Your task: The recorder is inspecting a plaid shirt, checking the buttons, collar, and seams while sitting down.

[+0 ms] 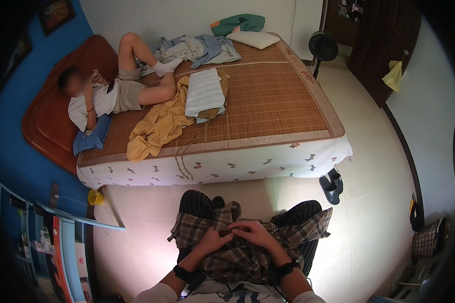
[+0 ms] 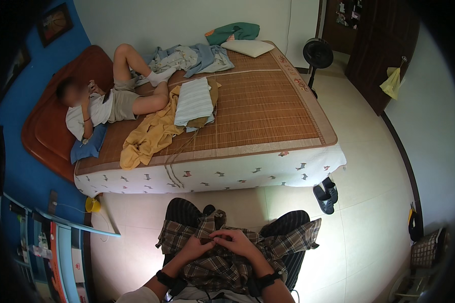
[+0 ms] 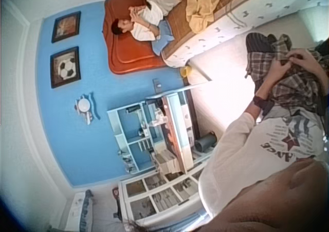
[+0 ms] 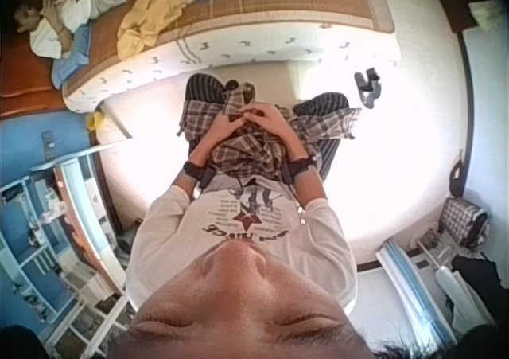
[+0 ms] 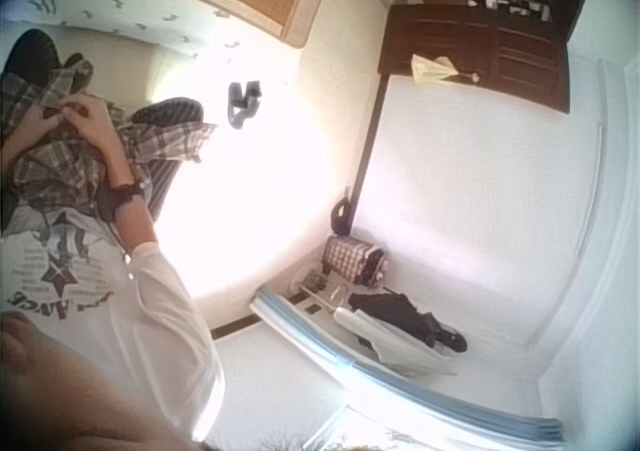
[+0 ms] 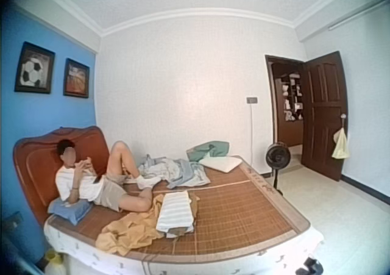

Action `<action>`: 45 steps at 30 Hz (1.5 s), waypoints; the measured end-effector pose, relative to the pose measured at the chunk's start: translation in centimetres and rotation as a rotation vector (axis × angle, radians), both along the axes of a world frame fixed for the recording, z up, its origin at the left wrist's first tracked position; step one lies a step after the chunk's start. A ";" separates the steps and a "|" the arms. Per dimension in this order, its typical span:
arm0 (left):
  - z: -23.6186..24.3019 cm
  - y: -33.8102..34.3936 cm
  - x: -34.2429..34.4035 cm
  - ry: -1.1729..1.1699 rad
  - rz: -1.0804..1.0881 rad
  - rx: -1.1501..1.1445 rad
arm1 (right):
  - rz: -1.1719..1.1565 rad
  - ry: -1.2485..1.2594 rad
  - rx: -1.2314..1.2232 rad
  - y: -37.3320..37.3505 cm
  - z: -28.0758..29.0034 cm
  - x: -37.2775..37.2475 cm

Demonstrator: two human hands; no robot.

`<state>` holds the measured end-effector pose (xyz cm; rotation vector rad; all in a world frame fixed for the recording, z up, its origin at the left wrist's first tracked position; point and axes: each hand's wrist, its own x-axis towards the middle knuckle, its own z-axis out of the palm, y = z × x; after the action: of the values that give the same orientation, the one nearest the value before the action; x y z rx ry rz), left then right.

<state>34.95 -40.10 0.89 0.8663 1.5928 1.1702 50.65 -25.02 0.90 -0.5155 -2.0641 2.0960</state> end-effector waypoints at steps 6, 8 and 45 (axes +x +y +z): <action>-0.4 -0.4 -0.1 0.006 0.007 0.015 | 0.000 0.001 0.015 -0.3 0.3 -0.1; -0.4 -0.4 -0.1 0.003 0.005 0.013 | 0.000 0.000 0.021 -0.2 0.4 -0.1; 0.6 -0.2 0.0 -0.004 0.001 -0.005 | -0.005 0.000 0.000 -0.2 0.3 -0.1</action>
<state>34.99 -40.27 1.51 0.8593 1.5934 1.1674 50.54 -25.25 1.25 -0.5198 -2.0613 2.0929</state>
